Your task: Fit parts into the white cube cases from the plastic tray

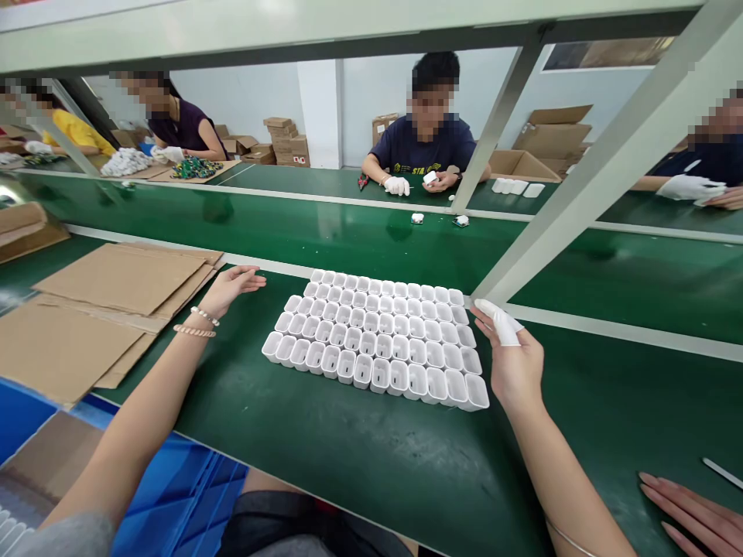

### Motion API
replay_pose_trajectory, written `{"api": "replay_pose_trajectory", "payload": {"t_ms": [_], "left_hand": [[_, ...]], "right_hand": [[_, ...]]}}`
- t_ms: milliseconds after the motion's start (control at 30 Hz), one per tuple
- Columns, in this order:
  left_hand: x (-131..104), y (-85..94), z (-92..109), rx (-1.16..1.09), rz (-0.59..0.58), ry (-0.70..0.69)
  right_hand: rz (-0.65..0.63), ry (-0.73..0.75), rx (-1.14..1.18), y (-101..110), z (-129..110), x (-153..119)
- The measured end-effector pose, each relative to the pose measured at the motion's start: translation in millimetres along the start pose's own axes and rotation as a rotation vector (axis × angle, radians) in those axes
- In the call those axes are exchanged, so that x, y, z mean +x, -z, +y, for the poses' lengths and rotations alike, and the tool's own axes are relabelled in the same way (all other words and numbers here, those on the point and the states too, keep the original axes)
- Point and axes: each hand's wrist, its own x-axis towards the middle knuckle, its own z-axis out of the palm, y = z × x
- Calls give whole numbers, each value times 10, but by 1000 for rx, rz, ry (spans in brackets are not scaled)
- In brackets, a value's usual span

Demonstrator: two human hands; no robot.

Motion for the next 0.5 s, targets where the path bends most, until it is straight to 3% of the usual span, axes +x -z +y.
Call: {"api": "replay_pose_trajectory", "payload": {"t_ms": [300,500], "left_hand": [[-135,-189,51,88,-244,-57],[-232,-350,75,243,-364,-6]], "right_hand": [[3,-127,2,45,165,94],[-28,-211,9,-6,242,71]]}}
